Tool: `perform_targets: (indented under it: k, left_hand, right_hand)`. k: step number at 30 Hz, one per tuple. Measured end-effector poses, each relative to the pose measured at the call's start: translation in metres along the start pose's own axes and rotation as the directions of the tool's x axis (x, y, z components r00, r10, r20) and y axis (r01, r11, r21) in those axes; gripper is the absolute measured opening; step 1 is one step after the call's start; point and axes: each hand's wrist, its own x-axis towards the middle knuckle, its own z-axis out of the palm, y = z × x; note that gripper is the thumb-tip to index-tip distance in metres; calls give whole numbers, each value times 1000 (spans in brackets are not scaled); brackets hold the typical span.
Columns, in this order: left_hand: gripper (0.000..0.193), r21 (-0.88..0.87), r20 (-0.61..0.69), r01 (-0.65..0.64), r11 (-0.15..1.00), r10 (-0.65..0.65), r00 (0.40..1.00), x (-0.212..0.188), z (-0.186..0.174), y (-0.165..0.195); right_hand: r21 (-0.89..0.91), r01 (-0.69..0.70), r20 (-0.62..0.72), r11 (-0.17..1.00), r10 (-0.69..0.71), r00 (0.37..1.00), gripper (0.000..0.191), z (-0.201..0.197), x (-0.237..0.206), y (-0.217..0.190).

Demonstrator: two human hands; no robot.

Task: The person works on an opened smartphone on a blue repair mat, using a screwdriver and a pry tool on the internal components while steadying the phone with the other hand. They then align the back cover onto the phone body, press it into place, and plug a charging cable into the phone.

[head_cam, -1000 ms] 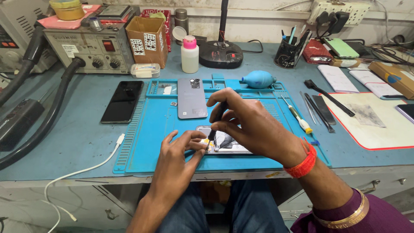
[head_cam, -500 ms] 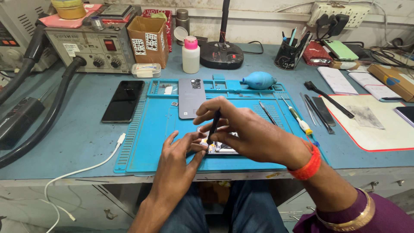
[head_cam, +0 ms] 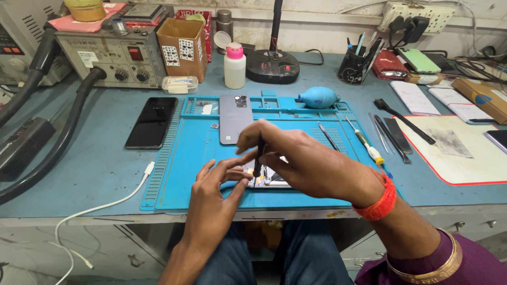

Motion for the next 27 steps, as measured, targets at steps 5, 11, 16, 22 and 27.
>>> perform_targets:
  k: [5,11,16,22,27]
  left_hand:
    - [26,-22,-33,-21,1000,20,999,0,1,2]
    - [28,-15,-47,-37,999,37,998,-1,-1,2]
    - [25,-21,-52,-33,999,32,998,-1,-1,3]
    - [28,33,-81,-80,996,82,993,-4,-1,-1]
    - [31,-61,-96,72,996,-78,992,-6,1,-3]
  right_hand:
    - [-331,-504,-100,798,502,859,35,5,9,1]
    - [-5,-190,37,982,190,981,29,1,4,-2]
    - [-372,-451,-99,812,448,888,36,3,8,1]
    - [-93,-225,-9,970,225,974,29,2,0,1]
    - [-321,-315,-165,893,275,947,37,12,3,9]
